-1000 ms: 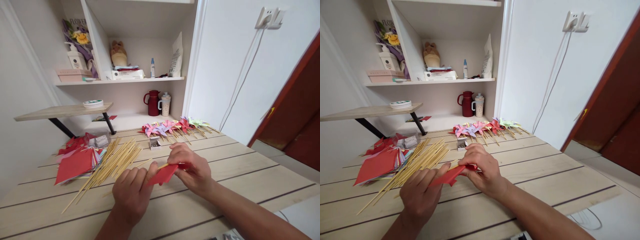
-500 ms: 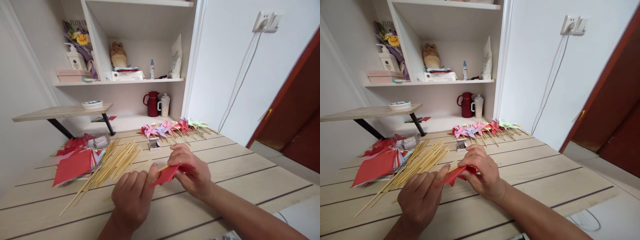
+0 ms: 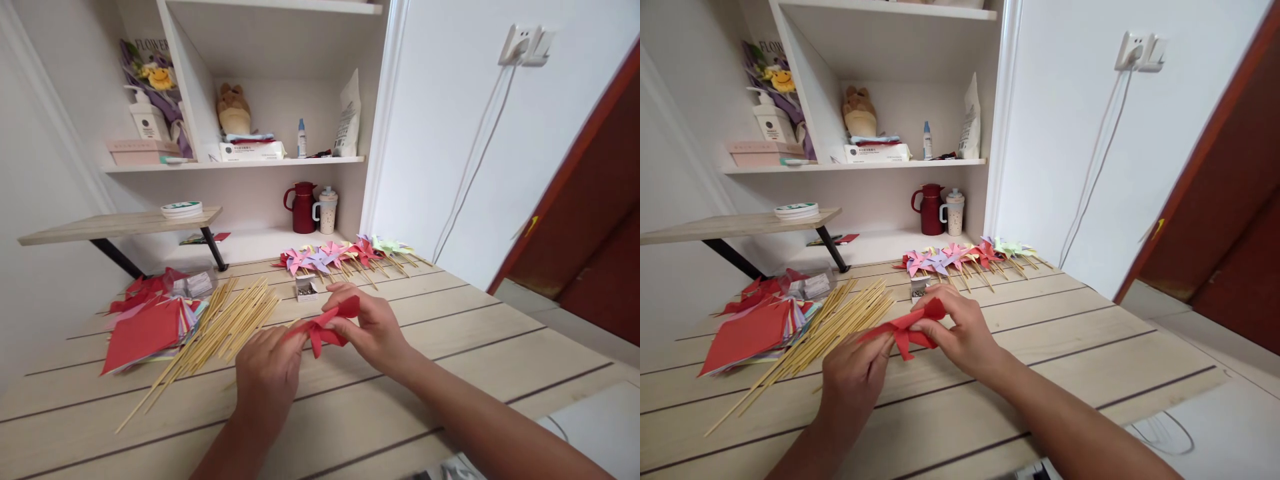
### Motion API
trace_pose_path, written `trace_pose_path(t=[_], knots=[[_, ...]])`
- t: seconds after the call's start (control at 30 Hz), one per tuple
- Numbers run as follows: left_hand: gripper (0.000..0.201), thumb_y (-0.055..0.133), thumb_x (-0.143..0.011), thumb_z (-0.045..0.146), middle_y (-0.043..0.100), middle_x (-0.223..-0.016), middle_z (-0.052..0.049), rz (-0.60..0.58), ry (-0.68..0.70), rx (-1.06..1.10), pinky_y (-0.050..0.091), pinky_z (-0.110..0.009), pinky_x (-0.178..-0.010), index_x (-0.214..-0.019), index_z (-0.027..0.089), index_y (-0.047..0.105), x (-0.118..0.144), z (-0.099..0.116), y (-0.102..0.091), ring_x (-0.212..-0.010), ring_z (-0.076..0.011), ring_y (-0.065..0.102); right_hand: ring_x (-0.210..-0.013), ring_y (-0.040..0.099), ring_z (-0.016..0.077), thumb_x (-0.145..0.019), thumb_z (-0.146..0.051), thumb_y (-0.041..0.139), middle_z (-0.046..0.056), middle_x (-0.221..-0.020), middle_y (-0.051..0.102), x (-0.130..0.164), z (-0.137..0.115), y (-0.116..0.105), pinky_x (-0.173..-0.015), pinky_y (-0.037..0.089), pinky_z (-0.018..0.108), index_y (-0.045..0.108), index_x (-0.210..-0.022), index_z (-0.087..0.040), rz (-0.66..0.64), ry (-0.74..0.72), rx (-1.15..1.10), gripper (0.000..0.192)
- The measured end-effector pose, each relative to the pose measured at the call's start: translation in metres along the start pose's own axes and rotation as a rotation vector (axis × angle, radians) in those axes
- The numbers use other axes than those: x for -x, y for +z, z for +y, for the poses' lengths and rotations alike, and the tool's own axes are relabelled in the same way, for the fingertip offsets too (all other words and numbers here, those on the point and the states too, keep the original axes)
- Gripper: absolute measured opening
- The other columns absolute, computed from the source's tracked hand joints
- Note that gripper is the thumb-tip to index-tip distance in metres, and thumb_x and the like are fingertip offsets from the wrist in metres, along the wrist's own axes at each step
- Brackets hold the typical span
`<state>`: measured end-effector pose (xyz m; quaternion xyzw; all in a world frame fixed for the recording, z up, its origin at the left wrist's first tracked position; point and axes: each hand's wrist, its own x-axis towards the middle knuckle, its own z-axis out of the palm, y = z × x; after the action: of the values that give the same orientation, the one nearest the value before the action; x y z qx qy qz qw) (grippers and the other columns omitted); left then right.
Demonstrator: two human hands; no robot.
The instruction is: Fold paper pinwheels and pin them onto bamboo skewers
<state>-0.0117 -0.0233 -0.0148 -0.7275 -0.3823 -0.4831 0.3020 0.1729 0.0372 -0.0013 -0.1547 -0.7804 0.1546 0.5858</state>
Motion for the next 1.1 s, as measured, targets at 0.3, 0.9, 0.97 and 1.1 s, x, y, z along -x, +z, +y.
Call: trace_pose_path(t=[0.3,0.9,0.97,1.1], knots=[[0.016,0.051,-0.098,0.011,0.071,-0.070,-0.003,-0.025,0.026,-0.022,0.048,-0.028,-0.059,-0.091,0.017,0.064,0.000,-0.002,0.001,-0.062,-0.0155,0.067,-0.098,0.071,0.0225,-0.089,-0.035,0.075,0.007,-0.100,0.076,-0.001,0.002,-0.002,-0.084,0.059,0.037,0.070,-0.114,-0.023,0.028,-0.034,0.071,0.028],[0.013,0.061,-0.093,0.005,0.067,-0.069,-0.004,0.027,0.209,-0.177,0.035,-0.033,-0.062,-0.086,0.015,0.063,0.004,0.007,-0.016,-0.062,-0.0164,0.054,-0.073,0.068,0.0182,-0.096,-0.017,0.058,0.001,-0.076,0.071,-0.001,-0.013,-0.009,-0.095,0.056,0.047,0.065,-0.107,-0.023,0.010,-0.414,0.226,0.015],[0.012,0.059,-0.094,0.004,0.067,-0.070,-0.004,0.009,0.205,-0.168,0.034,-0.033,-0.061,-0.090,0.014,0.066,0.005,0.008,-0.017,-0.062,-0.0160,0.054,-0.074,0.069,0.0177,-0.096,-0.016,0.058,0.001,-0.077,0.072,0.001,-0.013,-0.010,-0.097,0.056,0.047,0.065,-0.108,-0.024,0.010,-0.438,0.264,0.017],[0.017,0.054,-0.098,0.007,0.071,-0.077,-0.005,-0.018,0.199,-0.141,0.035,-0.033,-0.063,-0.106,0.011,0.068,0.004,0.009,-0.021,-0.064,-0.0153,0.056,-0.081,0.071,0.0171,-0.098,-0.014,0.056,0.001,-0.082,0.076,0.002,-0.014,-0.013,-0.105,0.053,0.045,0.065,-0.113,-0.024,-0.001,-0.524,0.330,0.019]])
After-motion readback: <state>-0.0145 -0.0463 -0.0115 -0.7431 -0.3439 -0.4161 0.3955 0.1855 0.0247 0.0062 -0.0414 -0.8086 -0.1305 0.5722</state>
